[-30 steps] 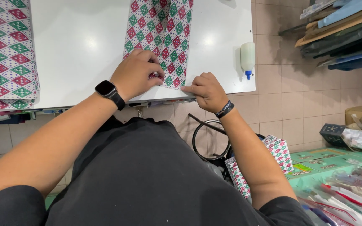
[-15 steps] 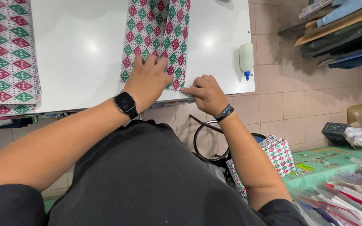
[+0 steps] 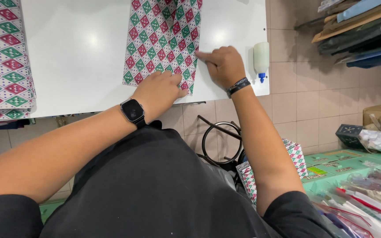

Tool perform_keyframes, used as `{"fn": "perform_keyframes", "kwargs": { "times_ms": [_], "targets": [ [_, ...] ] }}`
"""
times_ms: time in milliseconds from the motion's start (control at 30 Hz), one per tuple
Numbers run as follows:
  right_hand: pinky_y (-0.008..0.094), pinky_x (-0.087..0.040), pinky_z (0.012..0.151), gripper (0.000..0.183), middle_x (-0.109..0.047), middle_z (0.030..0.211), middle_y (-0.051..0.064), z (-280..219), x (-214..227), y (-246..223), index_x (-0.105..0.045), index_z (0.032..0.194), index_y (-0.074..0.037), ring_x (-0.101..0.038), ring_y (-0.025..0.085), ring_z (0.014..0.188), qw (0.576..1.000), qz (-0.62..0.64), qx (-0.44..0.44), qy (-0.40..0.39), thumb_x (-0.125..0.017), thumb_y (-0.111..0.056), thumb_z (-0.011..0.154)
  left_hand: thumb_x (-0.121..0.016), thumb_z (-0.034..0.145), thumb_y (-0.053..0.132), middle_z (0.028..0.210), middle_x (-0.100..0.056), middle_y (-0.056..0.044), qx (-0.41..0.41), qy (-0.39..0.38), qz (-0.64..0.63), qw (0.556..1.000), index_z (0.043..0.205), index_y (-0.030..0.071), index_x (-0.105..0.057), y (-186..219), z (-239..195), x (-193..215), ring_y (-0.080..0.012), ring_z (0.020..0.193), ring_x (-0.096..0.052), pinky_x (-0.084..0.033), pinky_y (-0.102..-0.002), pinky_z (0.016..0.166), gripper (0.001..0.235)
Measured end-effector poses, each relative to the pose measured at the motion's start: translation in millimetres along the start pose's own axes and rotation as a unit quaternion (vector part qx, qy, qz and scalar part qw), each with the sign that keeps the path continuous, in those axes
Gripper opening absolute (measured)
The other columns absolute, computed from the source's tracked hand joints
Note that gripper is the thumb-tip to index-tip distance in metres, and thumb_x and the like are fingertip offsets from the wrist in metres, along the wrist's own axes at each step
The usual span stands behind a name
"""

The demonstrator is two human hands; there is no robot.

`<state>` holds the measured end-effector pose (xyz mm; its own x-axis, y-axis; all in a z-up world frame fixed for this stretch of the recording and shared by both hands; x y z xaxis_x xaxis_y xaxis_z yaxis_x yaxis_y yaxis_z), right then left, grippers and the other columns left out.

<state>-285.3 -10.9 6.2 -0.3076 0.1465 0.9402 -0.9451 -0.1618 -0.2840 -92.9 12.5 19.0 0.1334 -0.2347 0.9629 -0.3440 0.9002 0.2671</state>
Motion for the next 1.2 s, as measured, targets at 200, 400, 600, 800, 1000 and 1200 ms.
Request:
{"fn": "perform_keyframes", "kwargs": {
  "times_ms": [200, 400, 600, 800, 1000, 1200],
  "targets": [
    [0.036, -0.043, 0.047, 0.046, -0.074, 0.07, 0.005, 52, -1, 28, -0.08, 0.123, -0.022, -0.059, 0.024, 0.055, 0.998, -0.007, 0.011, 0.061, -0.053, -0.006, 0.089, -0.061, 0.094, 0.011, 0.099, -0.056, -0.005, 0.032, -0.043, 0.05, 0.997, 0.123, 0.032, -0.069, -1, -3, -14, -0.0293, 0.095, -0.056, -0.049, -0.044, 0.078, 0.037],
    [0.035, -0.04, 0.041, 0.043, -0.068, 0.061, -0.001, 90, -14, 62, -0.075, 0.129, -0.032, -0.053, 0.021, 0.046, 0.993, -0.065, -0.059, 0.075, -0.054, -0.017, 0.095, -0.058, 0.096, 0.012, 0.104, -0.057, -0.005, 0.048, -0.016, 0.021, 0.998, 0.127, 0.035, -0.07, -4, -6, -20, -0.0311, 0.1, -0.056, -0.048, -0.045, 0.081, 0.039],
    [0.036, -0.047, 0.043, 0.04, -0.073, 0.071, 0.001, 122, -22, 80, -0.067, 0.138, -0.028, -0.063, 0.024, 0.055, 0.991, -0.101, -0.077, 0.039, -0.049, -0.03, 0.102, -0.057, 0.09, 0.0, 0.099, -0.054, -0.005, 0.055, 0.006, 0.008, 0.998, 0.124, 0.032, -0.069, -1, -10, -14, -0.0284, 0.094, -0.054, -0.046, -0.042, 0.076, 0.049],
    [0.044, -0.051, 0.049, 0.048, -0.072, 0.08, 0.012, 137, -21, 78, -0.052, 0.148, -0.027, -0.067, 0.032, 0.064, 0.984, -0.118, -0.133, -0.004, -0.042, -0.043, 0.104, -0.054, 0.093, 0.004, 0.102, -0.055, -0.006, 0.072, -0.004, -0.013, 0.997, 0.129, 0.035, -0.07, -2, -9, -18, -0.0306, 0.098, -0.053, -0.047, -0.043, 0.081, 0.051],
    [0.055, -0.033, 0.114, 0.082, -0.039, 0.159, 0.016, 102, -11, 35, -0.009, 0.161, -0.01, -0.04, 0.036, 0.145, 0.972, -0.187, -0.122, 0.069, -0.062, -0.039, 0.105, -0.059, 0.089, -0.004, 0.116, -0.06, -0.008, 0.151, -0.004, -0.166, 0.975, 0.111, 0.03, -0.082, -37, -33, -1, -0.0337, 0.111, -0.051, -0.046, -0.043, 0.084, 0.046],
    [0.043, -0.01, 0.126, 0.064, -0.023, 0.171, 0.009, 21, -25, -77, -0.027, 0.165, -0.015, -0.014, 0.025, 0.157, 0.982, -0.102, 0.156, 0.017, -0.048, -0.024, 0.105, -0.051, 0.102, 0.008, 0.118, -0.069, -0.006, 0.189, 0.103, -0.072, 0.974, 0.086, 0.017, -0.073, -100, -83, -2, -0.0274, 0.123, -0.062, -0.049, -0.037, 0.104, 0.029]
  ]
}}
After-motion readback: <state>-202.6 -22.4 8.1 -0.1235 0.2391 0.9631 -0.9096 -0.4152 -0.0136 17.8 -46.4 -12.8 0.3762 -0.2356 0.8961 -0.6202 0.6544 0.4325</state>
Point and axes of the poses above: each hand's wrist, its own z-axis towards the middle knuckle, its own x-axis out of the back of the hand, y = z × x, the point moved 7 cm from there along z, towards the middle knuckle
